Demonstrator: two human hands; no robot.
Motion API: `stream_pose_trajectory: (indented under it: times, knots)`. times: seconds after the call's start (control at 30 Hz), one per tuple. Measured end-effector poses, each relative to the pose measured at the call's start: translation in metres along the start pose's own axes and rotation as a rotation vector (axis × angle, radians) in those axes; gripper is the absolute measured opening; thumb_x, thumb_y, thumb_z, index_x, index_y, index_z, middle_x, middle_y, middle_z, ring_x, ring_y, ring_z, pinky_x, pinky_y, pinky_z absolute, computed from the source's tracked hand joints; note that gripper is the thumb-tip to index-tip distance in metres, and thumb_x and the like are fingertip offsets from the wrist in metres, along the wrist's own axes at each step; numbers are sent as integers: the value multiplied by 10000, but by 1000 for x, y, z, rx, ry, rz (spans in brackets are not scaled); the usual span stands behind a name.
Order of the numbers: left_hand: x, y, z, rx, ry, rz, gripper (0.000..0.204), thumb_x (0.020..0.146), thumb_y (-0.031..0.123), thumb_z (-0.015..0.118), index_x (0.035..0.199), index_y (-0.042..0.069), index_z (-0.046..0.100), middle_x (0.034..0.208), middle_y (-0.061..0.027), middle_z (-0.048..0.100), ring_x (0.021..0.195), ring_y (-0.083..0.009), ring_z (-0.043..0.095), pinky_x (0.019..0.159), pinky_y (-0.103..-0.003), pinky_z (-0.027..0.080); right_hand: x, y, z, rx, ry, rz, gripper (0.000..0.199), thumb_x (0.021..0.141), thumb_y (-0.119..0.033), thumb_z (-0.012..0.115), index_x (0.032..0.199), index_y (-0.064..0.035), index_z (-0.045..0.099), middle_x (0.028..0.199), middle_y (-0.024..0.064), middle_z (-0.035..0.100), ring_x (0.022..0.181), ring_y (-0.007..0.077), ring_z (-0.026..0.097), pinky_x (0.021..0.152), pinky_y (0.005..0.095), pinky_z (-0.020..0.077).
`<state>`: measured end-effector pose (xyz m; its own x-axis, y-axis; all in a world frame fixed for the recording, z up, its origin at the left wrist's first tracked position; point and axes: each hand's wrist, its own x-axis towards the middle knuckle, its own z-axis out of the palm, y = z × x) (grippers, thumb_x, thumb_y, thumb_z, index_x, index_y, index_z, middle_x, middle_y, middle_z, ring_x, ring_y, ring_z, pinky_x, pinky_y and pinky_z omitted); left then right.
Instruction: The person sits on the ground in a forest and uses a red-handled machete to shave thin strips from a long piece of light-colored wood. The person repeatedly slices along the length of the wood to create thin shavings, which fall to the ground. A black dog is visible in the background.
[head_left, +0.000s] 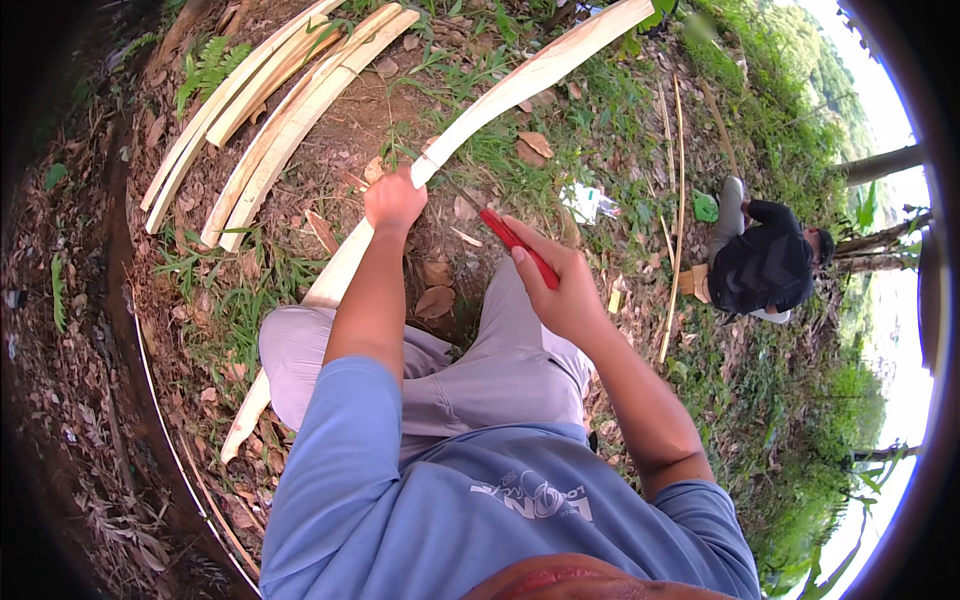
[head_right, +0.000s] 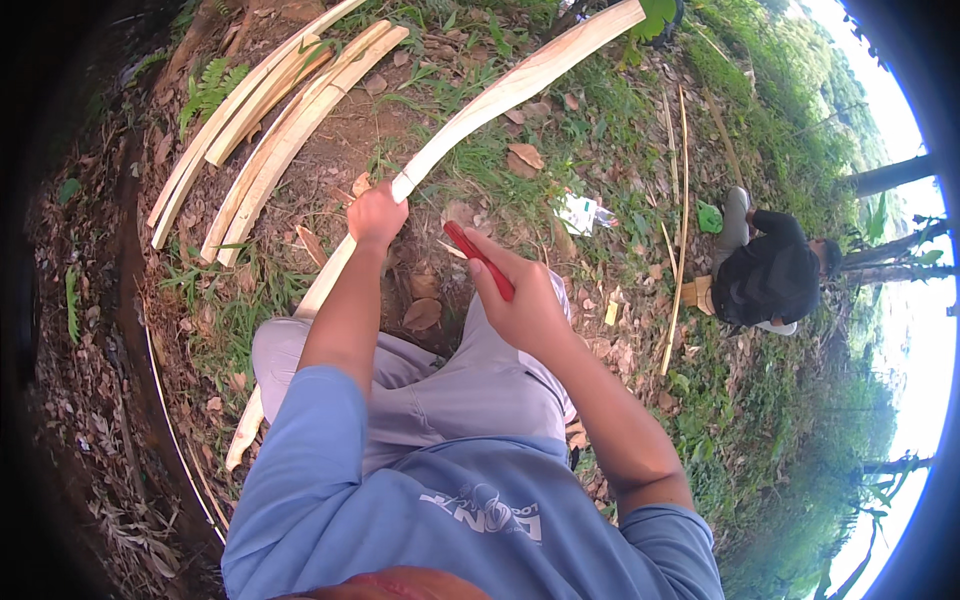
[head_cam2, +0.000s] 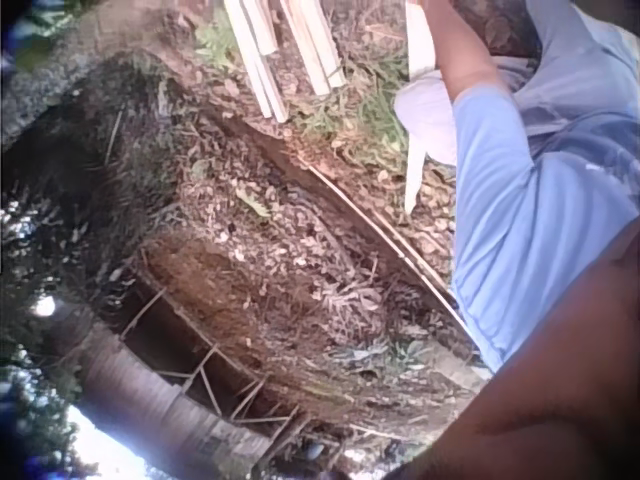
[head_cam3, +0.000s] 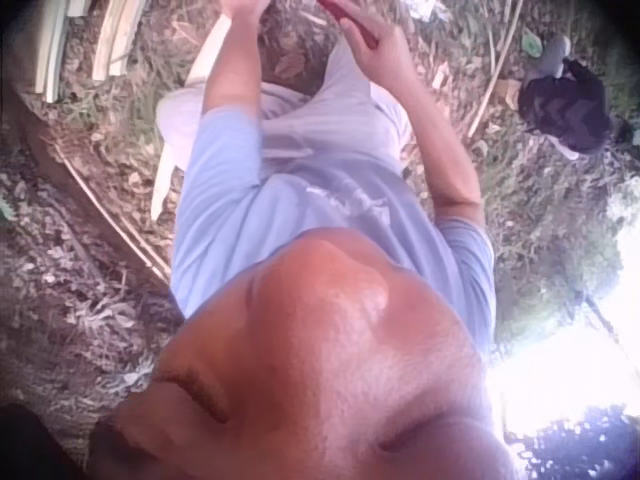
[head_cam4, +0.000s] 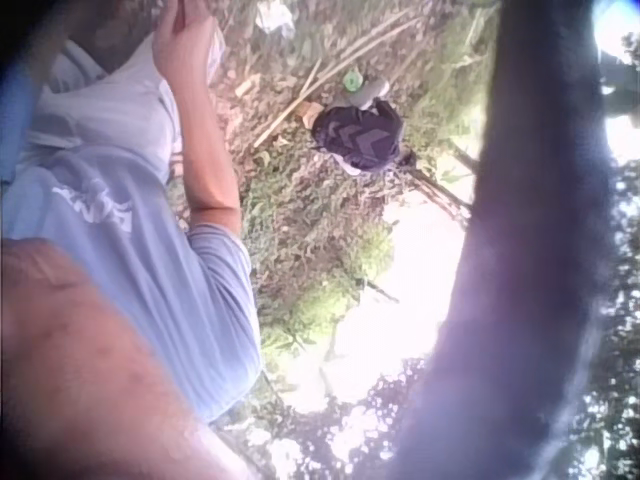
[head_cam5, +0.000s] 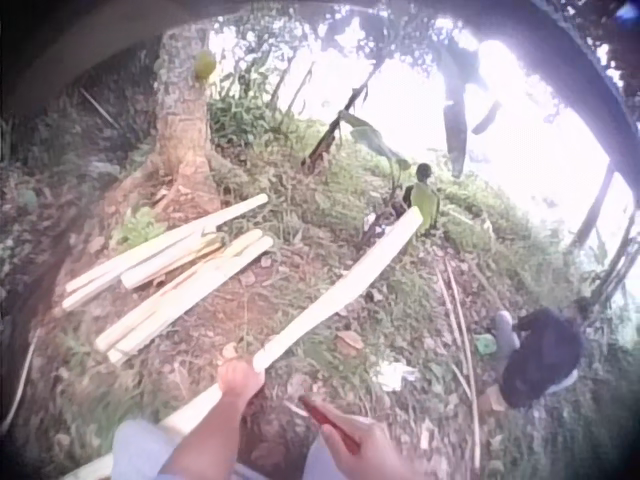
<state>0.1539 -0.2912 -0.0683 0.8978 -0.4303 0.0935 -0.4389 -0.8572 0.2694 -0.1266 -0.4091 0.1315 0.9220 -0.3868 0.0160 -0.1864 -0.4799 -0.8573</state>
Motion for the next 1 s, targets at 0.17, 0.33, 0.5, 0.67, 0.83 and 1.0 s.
stream_pose_trajectory:
  times: [0.17, 0.33, 0.5, 0.67, 0.83, 1.0]
  knots:
    - [-4, 6, -3, 38, 2, -2, 347, 875, 373, 831, 1052, 94, 724, 915, -149, 795, 893, -362, 788, 787, -510, 624, -69, -27, -39, -45, 13, 34, 440, 1052, -113, 663, 1481, -16, 661, 798, 212, 746, 572, 198, 651, 611, 347, 525]
    - [-5, 2, 4, 9, 30, 43, 342, 865, 371, 835, 1032, 97, 715, 889, -139, 785, 873, -356, 783, 765, -500, 623, -54, -67, -53, -123, -119, 67, 435, 1035, -85, 673, 1458, 13, 668, 710, 220, 684, 549, 200, 642, 601, 349, 523]
    - [0, 3, -2, 52, 17, 6, 354, 853, 382, 849, 1033, 107, 717, 876, -113, 793, 847, -317, 793, 749, -456, 637, -24, -84, -52, -96, -115, -5, 403, 1043, -94, 671, 1430, 15, 688, 748, 190, 701, 596, 176, 631, 622, 340, 518]
    - [-2, 2, -4, 41, 25, 24, 343, 853, 379, 848, 1019, 104, 726, 881, -121, 794, 828, -324, 794, 741, -457, 638, -18, -103, -50, -118, -96, 27, 388, 1033, -87, 678, 1407, 13, 701, 758, 244, 699, 585, 277, 677, 624, 370, 533]
    - [-2, 6, -7, 32, 15, 38, 319, 856, 360, 837, 1006, 101, 728, 873, -121, 788, 834, -324, 790, 741, -462, 640, -1, -33, -15, -52, 45, -70, 399, 1032, -101, 682, 1417, 3, 699, 816, 261, 729, 629, 303, 706, 661, 377, 554]
    - [-4, 4, -3, 26, 30, 68, 316, 860, 355, 831, 1007, 95, 728, 884, -126, 791, 831, -326, 788, 753, -465, 639, 48, 12, 29, 6, 32, -34, 416, 1033, -99, 674, 1440, -14, 690, 861, 250, 758, 645, 273, 716, 689, 364, 565]
